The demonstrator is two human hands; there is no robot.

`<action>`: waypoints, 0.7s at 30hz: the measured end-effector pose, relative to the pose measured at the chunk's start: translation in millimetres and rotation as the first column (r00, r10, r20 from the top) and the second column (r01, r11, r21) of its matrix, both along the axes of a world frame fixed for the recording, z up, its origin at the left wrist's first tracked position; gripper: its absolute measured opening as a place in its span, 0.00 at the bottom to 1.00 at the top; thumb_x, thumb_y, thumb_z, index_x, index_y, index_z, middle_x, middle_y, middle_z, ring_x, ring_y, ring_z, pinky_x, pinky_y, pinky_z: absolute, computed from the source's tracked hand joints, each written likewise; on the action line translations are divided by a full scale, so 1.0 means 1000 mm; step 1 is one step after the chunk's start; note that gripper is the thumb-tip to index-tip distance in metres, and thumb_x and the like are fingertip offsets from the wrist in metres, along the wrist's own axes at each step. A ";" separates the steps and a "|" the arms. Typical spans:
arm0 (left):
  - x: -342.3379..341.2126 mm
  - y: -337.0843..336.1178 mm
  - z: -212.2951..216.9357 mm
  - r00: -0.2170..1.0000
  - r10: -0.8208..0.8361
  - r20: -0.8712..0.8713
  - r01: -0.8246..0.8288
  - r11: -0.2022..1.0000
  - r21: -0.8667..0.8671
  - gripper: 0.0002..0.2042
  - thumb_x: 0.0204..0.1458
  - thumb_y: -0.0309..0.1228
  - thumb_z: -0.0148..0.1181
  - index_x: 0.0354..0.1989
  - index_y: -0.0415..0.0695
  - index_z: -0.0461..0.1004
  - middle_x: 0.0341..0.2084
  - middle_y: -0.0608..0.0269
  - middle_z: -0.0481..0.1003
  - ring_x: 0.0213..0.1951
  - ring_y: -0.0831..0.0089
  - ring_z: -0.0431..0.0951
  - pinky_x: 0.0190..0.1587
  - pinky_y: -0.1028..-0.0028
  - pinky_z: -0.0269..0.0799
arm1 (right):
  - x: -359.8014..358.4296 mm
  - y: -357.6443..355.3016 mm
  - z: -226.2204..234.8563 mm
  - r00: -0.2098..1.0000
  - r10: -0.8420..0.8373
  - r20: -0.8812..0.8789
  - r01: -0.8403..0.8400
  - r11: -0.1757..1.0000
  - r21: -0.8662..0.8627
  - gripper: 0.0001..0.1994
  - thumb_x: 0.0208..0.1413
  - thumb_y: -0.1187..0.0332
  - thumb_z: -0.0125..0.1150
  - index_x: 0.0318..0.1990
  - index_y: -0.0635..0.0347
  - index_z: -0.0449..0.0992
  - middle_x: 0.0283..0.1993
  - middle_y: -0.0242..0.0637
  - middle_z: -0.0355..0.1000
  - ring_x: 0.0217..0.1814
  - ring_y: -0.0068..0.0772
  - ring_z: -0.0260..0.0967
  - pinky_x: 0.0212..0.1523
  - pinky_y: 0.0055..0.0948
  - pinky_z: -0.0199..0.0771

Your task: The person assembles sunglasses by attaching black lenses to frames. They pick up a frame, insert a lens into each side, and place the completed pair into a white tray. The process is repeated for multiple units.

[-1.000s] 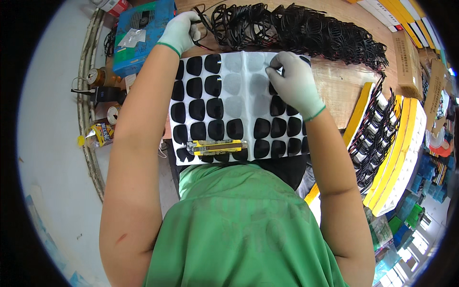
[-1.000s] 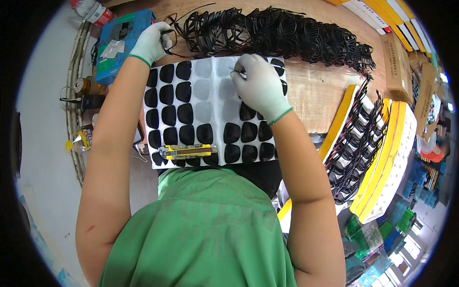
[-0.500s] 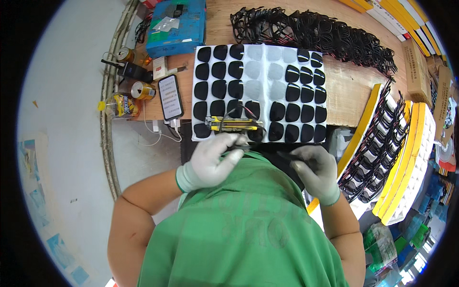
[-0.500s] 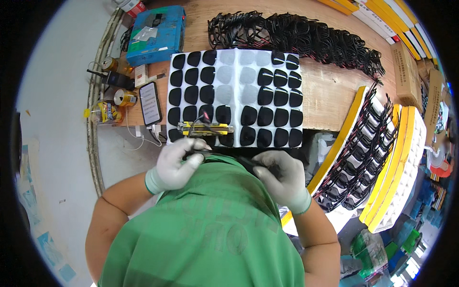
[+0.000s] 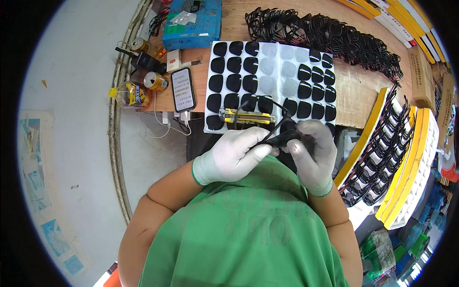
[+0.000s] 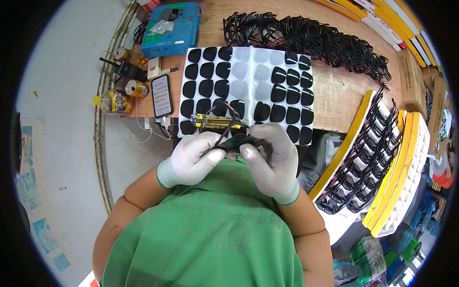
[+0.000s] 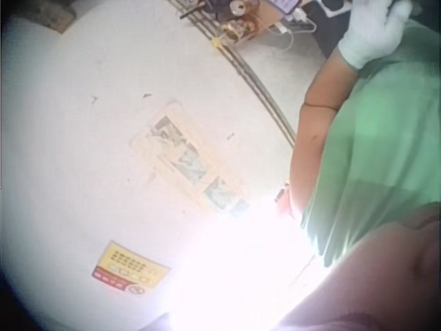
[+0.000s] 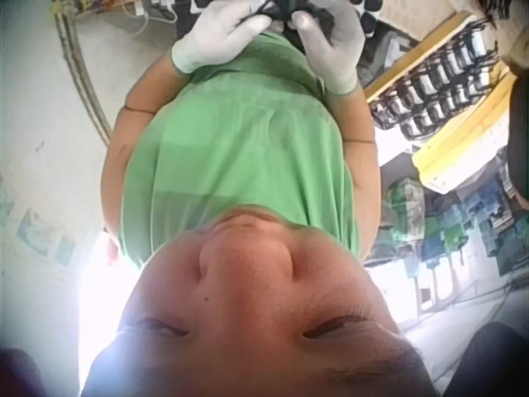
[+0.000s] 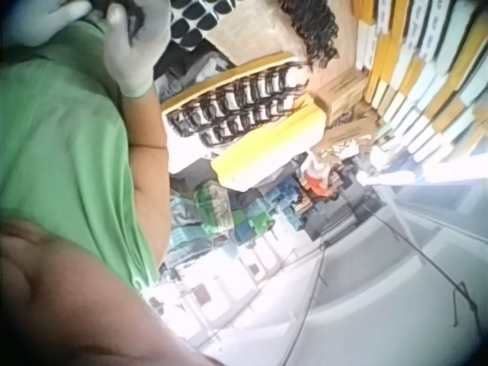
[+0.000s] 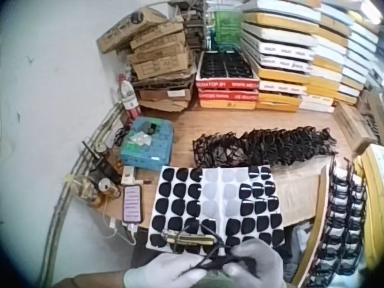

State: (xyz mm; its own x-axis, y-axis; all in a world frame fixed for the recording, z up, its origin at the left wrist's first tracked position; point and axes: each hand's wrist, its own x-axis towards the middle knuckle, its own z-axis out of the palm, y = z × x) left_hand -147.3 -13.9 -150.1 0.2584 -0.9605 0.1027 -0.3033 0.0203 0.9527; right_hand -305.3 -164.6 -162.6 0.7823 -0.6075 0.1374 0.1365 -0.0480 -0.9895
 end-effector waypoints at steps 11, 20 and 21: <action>0.003 0.006 0.020 0.967 -0.253 -0.026 0.254 0.952 0.171 0.07 0.59 0.28 0.59 0.42 0.38 0.76 0.30 0.58 0.82 0.31 0.61 0.84 0.36 0.68 0.78 | -0.015 -0.046 0.015 0.770 0.601 -0.213 -0.549 0.795 0.257 0.14 0.61 0.63 0.63 0.34 0.69 0.75 0.31 0.28 0.66 0.31 0.17 0.59 0.31 0.24 0.59; 0.014 0.033 0.038 0.971 -0.213 -0.110 0.235 0.933 0.271 0.09 0.64 0.30 0.54 0.46 0.38 0.75 0.34 0.58 0.82 0.36 0.65 0.85 0.42 0.68 0.79 | 0.003 -0.003 -0.012 0.881 0.473 0.015 -0.431 0.788 0.440 0.13 0.59 0.65 0.66 0.36 0.69 0.77 0.34 0.30 0.69 0.36 0.18 0.64 0.37 0.24 0.64; 0.012 0.038 0.034 0.971 -0.185 -0.150 0.221 0.934 0.280 0.10 0.65 0.30 0.54 0.48 0.38 0.75 0.35 0.58 0.82 0.37 0.66 0.85 0.43 0.69 0.79 | 0.004 -0.005 -0.015 0.875 0.484 -0.011 -0.431 0.789 0.438 0.13 0.59 0.65 0.66 0.36 0.70 0.77 0.34 0.30 0.70 0.36 0.19 0.64 0.37 0.24 0.64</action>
State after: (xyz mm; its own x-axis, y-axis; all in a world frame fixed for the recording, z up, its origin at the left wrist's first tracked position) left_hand -134.9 24.1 -116.6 0.0481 -0.9765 -0.2099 -0.2061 -0.2153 0.9546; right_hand -301.4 -169.6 -177.3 0.9767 -0.1521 -0.1514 -0.0786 0.4031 -0.9118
